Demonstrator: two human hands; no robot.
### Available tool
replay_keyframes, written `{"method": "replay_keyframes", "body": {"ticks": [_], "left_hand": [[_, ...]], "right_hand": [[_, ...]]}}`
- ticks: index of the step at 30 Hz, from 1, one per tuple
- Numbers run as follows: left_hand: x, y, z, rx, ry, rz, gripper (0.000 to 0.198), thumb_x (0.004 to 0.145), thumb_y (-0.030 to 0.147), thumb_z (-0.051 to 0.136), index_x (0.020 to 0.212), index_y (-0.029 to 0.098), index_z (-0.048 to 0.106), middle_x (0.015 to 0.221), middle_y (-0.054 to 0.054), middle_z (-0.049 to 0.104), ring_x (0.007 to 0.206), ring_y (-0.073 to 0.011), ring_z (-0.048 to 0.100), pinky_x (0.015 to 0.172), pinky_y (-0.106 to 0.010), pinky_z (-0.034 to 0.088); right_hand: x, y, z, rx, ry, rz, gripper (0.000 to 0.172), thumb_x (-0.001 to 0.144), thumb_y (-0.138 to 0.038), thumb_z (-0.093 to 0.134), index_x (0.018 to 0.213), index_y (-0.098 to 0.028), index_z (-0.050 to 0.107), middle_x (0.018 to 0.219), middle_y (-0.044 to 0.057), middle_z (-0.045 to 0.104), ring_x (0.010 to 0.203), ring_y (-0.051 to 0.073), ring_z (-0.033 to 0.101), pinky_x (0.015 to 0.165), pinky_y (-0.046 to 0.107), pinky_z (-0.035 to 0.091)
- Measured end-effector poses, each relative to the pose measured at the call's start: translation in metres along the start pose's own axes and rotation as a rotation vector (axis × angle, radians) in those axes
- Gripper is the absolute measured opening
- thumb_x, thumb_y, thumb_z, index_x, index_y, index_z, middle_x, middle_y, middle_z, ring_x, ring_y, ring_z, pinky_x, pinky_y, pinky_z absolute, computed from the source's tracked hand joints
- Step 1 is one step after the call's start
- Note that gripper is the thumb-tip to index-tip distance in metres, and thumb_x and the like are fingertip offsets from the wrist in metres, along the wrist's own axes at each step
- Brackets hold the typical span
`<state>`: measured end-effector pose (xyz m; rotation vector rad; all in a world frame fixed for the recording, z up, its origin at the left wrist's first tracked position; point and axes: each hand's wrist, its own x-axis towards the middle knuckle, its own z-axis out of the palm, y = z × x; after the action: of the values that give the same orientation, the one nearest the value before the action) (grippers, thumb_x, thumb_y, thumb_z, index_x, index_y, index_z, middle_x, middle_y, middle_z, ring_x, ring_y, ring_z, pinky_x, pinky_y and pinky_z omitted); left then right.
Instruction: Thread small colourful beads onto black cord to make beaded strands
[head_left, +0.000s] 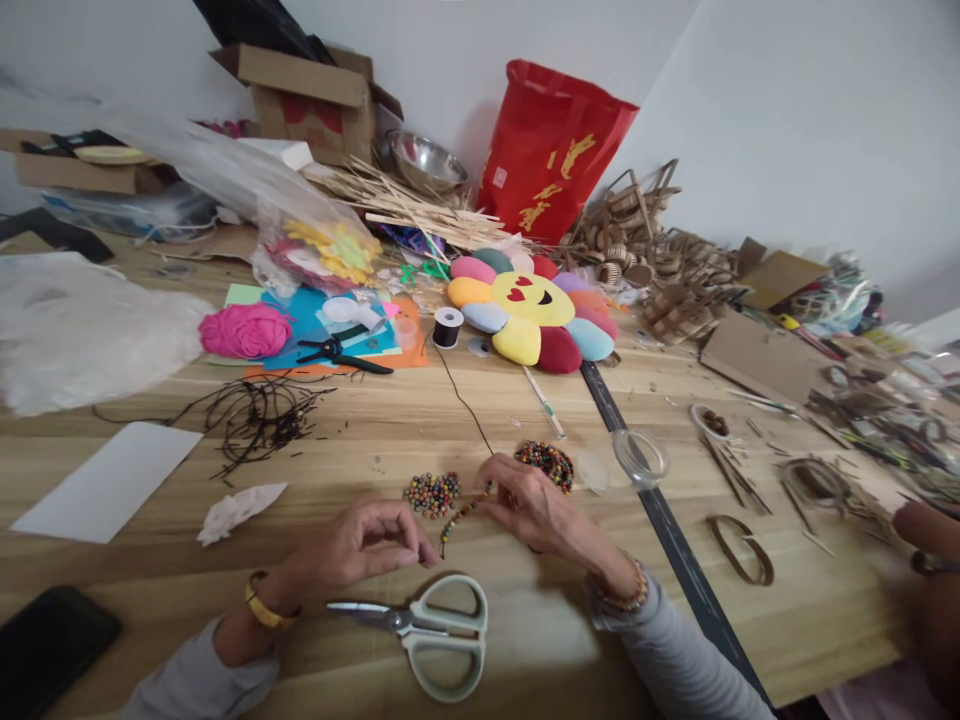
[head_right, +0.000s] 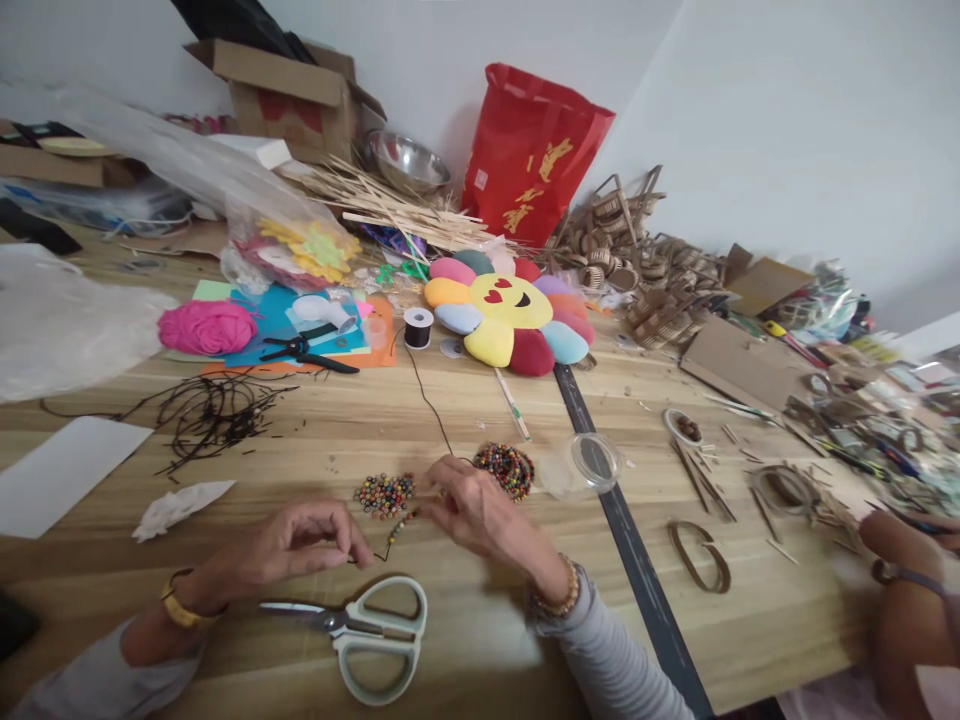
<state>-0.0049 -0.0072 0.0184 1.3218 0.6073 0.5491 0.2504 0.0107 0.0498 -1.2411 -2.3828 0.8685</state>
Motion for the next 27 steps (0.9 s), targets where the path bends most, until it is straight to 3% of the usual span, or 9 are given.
{"method": "replay_keyframes", "body": {"ticks": [5, 7, 12, 19, 27], "left_hand": [[-0.002, 0.004, 0.001, 0.097, 0.023, 0.006, 0.016, 0.085, 0.029, 0.061, 0.08, 0.015, 0.057, 0.095, -0.011, 0.074, 0.089, -0.0191, 0.067, 0.08, -0.031, 0.049], [-0.003, 0.006, 0.0, 0.122, 0.035, 0.014, 0.016, 0.085, 0.03, 0.06, 0.08, 0.015, 0.057, 0.094, -0.011, 0.074, 0.088, -0.0189, 0.067, 0.079, -0.031, 0.049], [-0.003, 0.002, -0.006, 0.142, 0.041, 0.031, 0.017, 0.085, 0.031, 0.059, 0.081, 0.016, 0.056, 0.095, -0.01, 0.073, 0.088, -0.0196, 0.067, 0.079, -0.031, 0.048], [-0.002, -0.002, -0.008, 0.237, 0.072, 0.018, 0.013, 0.084, 0.028, 0.059, 0.08, 0.016, 0.059, 0.092, -0.008, 0.071, 0.086, -0.0183, 0.065, 0.08, -0.03, 0.048], [-0.002, 0.009, -0.006, 0.608, 0.167, -0.006, 0.01, 0.081, 0.022, 0.06, 0.073, 0.016, 0.063, 0.075, -0.001, 0.064, 0.074, -0.0147, 0.059, 0.071, -0.024, 0.045]], "right_hand": [[0.005, -0.02, 0.025, 0.384, -0.154, 0.046, 0.022, 0.076, -0.017, 0.07, 0.095, -0.018, 0.059, 0.077, -0.003, 0.061, 0.059, 0.008, 0.053, 0.053, 0.016, 0.04], [0.008, -0.023, 0.034, 0.527, -0.219, 0.077, 0.016, 0.078, -0.021, 0.068, 0.091, -0.017, 0.06, 0.07, -0.003, 0.06, 0.059, 0.008, 0.055, 0.053, 0.016, 0.041], [0.01, -0.018, 0.05, 0.702, -0.195, 0.12, 0.018, 0.08, -0.031, 0.066, 0.078, -0.014, 0.06, 0.065, -0.002, 0.059, 0.057, 0.009, 0.054, 0.052, 0.017, 0.041], [0.002, -0.006, 0.068, 0.551, -0.016, -0.013, 0.008, 0.082, -0.022, 0.062, 0.079, -0.015, 0.062, 0.073, 0.0, 0.06, 0.064, 0.009, 0.051, 0.058, 0.019, 0.041], [0.0, -0.015, 0.067, 0.253, 0.152, -0.264, 0.012, 0.087, -0.019, 0.05, 0.076, -0.016, 0.055, 0.064, -0.001, 0.053, 0.058, 0.011, 0.047, 0.056, 0.021, 0.038]]}}
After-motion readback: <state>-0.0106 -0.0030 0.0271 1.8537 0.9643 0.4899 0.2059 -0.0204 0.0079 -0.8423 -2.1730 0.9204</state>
